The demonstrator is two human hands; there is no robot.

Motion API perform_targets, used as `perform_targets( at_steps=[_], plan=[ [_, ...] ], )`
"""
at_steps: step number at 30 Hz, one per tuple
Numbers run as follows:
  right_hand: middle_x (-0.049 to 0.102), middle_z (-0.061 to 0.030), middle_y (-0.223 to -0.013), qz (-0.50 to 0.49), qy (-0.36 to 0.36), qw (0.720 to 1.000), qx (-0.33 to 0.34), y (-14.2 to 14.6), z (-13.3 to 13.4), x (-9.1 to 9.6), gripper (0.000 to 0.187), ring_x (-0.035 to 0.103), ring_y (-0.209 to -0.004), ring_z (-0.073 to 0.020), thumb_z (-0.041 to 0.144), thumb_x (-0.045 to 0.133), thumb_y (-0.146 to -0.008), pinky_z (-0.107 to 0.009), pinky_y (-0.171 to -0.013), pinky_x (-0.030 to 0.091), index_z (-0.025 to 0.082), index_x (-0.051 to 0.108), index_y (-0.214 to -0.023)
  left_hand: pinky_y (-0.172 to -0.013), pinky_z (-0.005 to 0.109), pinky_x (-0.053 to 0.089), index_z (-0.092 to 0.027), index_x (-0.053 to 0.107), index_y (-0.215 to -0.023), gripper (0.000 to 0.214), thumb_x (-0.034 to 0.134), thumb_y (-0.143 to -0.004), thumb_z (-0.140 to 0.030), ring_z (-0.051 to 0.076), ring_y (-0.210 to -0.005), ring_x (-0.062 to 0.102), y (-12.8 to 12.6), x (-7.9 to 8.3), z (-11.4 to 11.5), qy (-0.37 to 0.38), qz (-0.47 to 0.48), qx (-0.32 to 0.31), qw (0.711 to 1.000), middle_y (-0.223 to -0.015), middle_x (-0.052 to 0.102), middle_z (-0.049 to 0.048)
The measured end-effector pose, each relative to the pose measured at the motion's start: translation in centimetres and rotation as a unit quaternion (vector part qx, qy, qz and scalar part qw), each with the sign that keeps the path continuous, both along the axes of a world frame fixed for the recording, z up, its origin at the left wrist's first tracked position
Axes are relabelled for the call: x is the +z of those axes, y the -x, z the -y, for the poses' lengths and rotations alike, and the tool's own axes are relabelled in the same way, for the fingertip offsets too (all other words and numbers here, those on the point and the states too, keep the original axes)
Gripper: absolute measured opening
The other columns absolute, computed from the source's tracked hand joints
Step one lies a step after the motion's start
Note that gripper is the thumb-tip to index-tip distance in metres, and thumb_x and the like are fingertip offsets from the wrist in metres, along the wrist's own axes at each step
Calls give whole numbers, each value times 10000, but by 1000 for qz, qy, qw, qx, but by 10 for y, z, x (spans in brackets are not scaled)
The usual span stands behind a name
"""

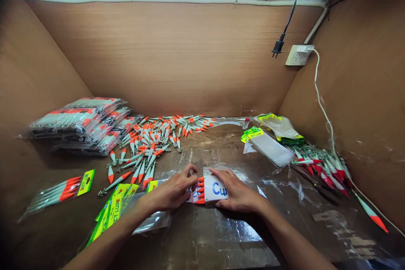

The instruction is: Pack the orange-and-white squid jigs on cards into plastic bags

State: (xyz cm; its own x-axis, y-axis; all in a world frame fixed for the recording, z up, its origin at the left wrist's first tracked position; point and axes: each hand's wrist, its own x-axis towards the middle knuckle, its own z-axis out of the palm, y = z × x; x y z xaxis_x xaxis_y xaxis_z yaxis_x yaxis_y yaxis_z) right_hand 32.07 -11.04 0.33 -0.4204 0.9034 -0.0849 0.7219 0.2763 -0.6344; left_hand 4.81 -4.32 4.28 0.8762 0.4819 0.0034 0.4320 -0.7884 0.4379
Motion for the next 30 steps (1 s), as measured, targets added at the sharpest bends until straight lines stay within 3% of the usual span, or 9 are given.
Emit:
perform_targets(
  at_steps=[3,5,8,11,14,18,24,27,30],
  plan=[
    [289,-52,-1475,6,-6,1000,2,1,0,0,997,311,-1364,-171,404,712,-742,-290,-1226,278,265,198,-1585,-920,323,488,-263,498,-1170,416,546,-810,-62,187,-1037,581,0,-5,2,-5,8,10,1000,-1333,437,45],
    [285,-53,-1479,6,-13,1000,2,2,1,0,980,300,-1369,-174,407,702,-753,-296,-1227,276,267,201,-1584,-1003,349,466,-305,430,-1336,583,587,-818,-88,213,-1174,543,4,-12,6,-15,15,25,999,-1433,397,47],
    [295,-62,-1474,7,-15,1000,3,1,1,-1,985,306,-1364,-179,417,701,-758,-303,-1225,278,258,194,-1588,-1183,455,287,-309,131,-1547,846,640,-876,-234,275,-1452,259,18,-27,18,-51,8,104,993,-1594,208,80],
    [287,-69,-1480,8,-13,1000,10,1,2,0,982,304,-1371,-185,414,694,-762,-308,-1227,278,247,193,-1590,-1211,532,175,-307,-25,-1568,849,538,-958,-482,288,-1499,109,37,-40,32,-43,-38,127,990,-1627,107,72],
    [262,-83,-1497,2,-16,1000,19,4,1,2,972,290,-1389,-194,372,672,-769,-319,-1230,274,226,181,-1595,-1223,527,131,-320,-75,-1562,849,469,-965,-579,267,-1505,67,46,-44,39,-19,-64,83,994,-1627,74,39],
    [244,-74,-1509,-8,-25,999,24,10,-1,1,1003,278,-1408,-179,359,670,-770,-314,-1248,251,232,128,-1604,-1230,510,123,-305,-66,-1565,857,467,-959,-592,246,-1508,41,38,-41,36,-10,-60,64,996,-1625,68,26],
    [235,-91,-1513,-3,-42,999,15,16,0,-1,1004,290,-1405,-184,338,652,-781,-330,-1247,256,215,100,-1611,-1223,483,199,-226,119,-1574,886,558,-905,-607,256,-1496,150,17,-50,38,-30,-44,127,990,-1619,129,84],
    [127,-70,-1556,20,-70,997,37,18,2,2,907,195,-1458,-197,340,605,-831,-378,-1268,200,245,141,-1605,-1231,489,158,-246,-16,-1576,917,536,-928,-586,241,-1506,81,15,-56,40,-20,-23,103,994,-1626,60,78],
    [-4,-12,-1576,51,-88,992,76,19,3,3,716,74,-1496,-221,332,559,-881,-438,-1271,148,315,309,-1552,-1236,462,149,-267,-143,-1553,961,525,-937,-582,224,-1509,14,20,-53,39,10,10,90,996,-1627,-42,65]
  ],
)
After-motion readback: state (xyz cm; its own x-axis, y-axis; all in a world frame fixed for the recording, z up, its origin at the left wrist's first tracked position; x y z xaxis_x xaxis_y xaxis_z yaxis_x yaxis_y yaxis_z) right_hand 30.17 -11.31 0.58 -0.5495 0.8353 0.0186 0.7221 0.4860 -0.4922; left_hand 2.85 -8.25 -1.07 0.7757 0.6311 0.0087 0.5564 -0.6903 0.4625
